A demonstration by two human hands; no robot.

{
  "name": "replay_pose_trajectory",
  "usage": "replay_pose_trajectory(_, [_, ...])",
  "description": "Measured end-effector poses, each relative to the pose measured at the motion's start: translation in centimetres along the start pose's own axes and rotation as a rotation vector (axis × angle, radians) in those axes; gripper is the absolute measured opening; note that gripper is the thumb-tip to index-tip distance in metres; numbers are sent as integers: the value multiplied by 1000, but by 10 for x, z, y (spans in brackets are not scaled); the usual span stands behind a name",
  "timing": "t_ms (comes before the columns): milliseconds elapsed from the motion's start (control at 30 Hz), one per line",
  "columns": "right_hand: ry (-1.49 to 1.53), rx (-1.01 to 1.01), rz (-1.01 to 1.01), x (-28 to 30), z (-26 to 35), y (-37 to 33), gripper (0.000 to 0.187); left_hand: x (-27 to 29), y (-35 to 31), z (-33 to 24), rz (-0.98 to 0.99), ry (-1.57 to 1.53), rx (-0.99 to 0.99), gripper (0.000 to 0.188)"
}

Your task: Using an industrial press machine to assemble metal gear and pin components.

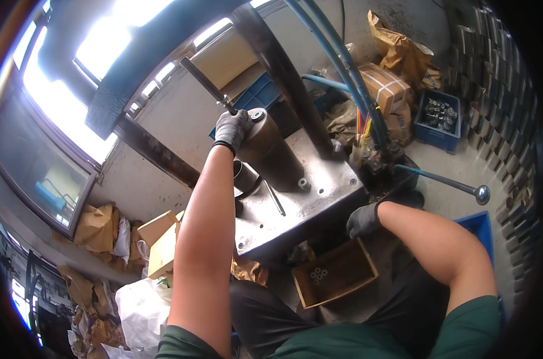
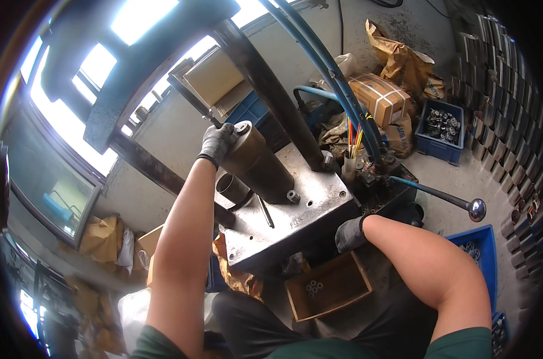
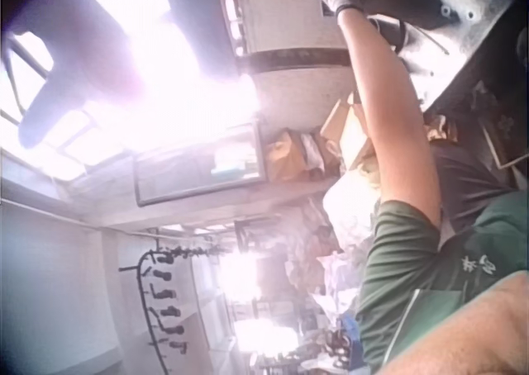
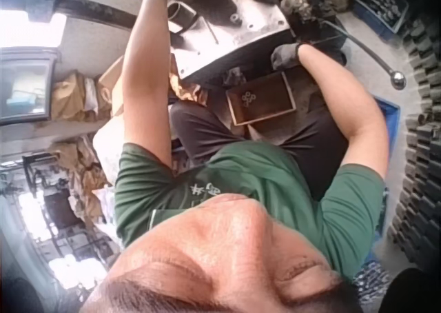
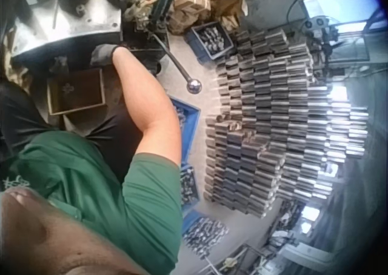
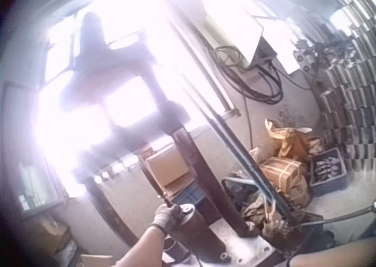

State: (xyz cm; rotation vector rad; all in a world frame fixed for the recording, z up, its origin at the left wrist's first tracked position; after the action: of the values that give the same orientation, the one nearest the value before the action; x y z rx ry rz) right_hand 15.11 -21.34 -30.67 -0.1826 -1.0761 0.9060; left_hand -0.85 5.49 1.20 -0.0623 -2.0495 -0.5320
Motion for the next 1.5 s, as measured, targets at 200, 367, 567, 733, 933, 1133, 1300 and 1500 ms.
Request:
replay_pose_trajectory(200, [61, -52, 25, -12, -15, 3, 39, -4, -6, 3, 73, -29, 286, 46])
replay_pose_trajectory(367, [50, -67, -52, -3, -9, -11, 36, -11, 8, 25, 48, -170, 345, 47])
replay_pose_trajectory(567, [62, 1, -250, 45, 52, -64, 39, 22, -37, -5, -343, -226, 147, 44])
replay_pose_trajectory(733, [-2, 212, -601, 86, 102, -138, 36, 19, -35, -3, -310, -471, 9, 37])
replay_pose_trajectory(933, [-383, 41, -984, 130, 169, -279, 22, 24, -44, -9, -310, -306, -4, 34])
replay_pose_trajectory(1133, [-267, -379, -632, 95, 79, -332, 30, 26, -44, -15, -251, -411, 16, 32])
replay_pose_trajectory(1300, [-23, -561, -448, 43, 58, -327, 35, 16, -41, -8, -157, -525, 50, 32])
replay_pose_trajectory(1500, [54, -540, -518, 4, 52, -330, 24, 19, -42, -7, -200, -502, 22, 36])
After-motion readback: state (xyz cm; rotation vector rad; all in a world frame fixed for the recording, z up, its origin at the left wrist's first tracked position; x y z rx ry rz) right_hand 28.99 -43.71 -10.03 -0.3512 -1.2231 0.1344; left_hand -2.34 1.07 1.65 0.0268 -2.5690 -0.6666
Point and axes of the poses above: each hand's wrist, its own y-axis towards the middle knuckle, its own x-axis out of the back of the hand, z = x × y, the point moved 8 cm from there along y, towards the middle knuckle
